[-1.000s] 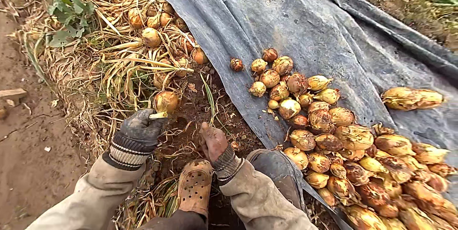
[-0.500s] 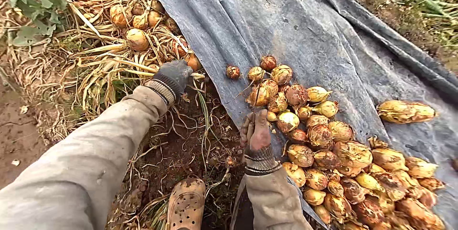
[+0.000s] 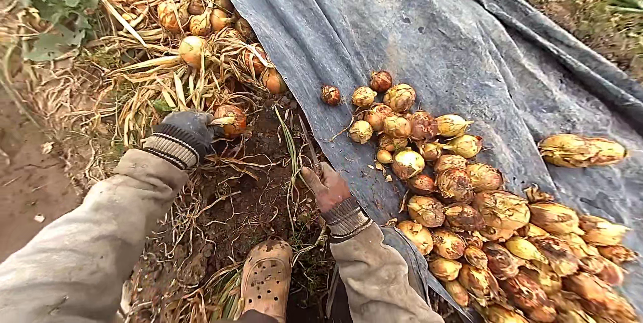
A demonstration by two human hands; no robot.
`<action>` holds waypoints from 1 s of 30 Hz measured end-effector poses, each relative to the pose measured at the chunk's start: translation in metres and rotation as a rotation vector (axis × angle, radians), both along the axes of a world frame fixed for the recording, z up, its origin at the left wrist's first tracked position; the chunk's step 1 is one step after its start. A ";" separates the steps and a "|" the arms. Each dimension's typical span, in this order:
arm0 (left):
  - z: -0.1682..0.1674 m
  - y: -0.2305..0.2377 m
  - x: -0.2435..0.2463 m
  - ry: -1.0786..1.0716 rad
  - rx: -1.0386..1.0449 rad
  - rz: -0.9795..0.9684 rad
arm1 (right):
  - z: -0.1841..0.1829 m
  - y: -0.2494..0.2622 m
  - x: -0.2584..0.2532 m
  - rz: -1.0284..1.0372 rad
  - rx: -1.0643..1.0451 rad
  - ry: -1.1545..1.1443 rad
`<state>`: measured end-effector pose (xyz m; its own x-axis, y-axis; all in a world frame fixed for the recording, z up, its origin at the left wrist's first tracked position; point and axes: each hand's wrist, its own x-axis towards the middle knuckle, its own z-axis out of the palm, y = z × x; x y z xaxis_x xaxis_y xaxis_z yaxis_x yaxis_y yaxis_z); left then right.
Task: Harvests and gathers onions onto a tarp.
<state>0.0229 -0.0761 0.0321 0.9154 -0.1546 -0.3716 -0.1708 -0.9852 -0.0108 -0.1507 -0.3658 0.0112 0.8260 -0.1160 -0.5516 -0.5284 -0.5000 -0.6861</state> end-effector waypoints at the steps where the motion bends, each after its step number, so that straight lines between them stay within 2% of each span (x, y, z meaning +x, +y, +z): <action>1: 0.005 0.010 -0.017 -0.030 -0.122 -0.017 | -0.002 -0.002 0.001 -0.045 0.006 0.013; 4: -0.004 0.042 -0.076 -0.247 -0.660 -0.092 | -0.006 0.007 -0.005 -0.035 0.077 0.088; 7: -0.003 0.035 -0.145 -0.340 -1.124 0.104 | 0.003 0.030 -0.017 0.118 0.249 0.073; 10: 0.025 0.002 -0.202 -0.330 -1.406 0.313 | 0.020 0.051 -0.033 0.210 0.507 -0.132; 13: 0.028 -0.004 -0.226 -0.254 -1.517 0.283 | 0.031 0.063 -0.048 0.140 0.626 -0.394; 15: 0.028 0.003 -0.225 -0.212 -1.475 0.156 | 0.028 0.066 -0.051 0.102 0.624 -0.461; 18: 0.029 0.013 -0.209 -0.252 -1.362 -0.070 | 0.029 0.070 -0.055 0.032 0.582 -0.428; 21: 0.033 0.021 -0.186 -0.438 -1.003 -0.323 | 0.029 0.070 -0.054 -0.056 0.558 -0.315; 23: 0.036 0.018 -0.172 -0.503 -0.745 -0.314 | 0.021 0.069 -0.053 -0.131 0.565 -0.259; 24: 0.038 0.012 -0.165 -0.493 -0.663 -0.227 | 0.017 0.068 -0.052 -0.166 0.553 -0.253; 26: 0.037 -0.001 -0.148 -0.394 -0.615 0.039 | 0.010 0.063 -0.049 -0.151 0.457 -0.182; 27: 0.036 -0.004 -0.140 -0.352 -0.601 0.091 | 0.007 0.061 -0.047 -0.070 0.376 -0.111; 28: 0.037 -0.008 -0.135 -0.306 -0.605 0.052 | 0.007 0.058 -0.043 0.048 0.298 -0.007; 30: 0.043 -0.022 -0.130 -0.150 -0.611 -0.157 | 0.006 0.054 -0.035 0.227 0.229 0.179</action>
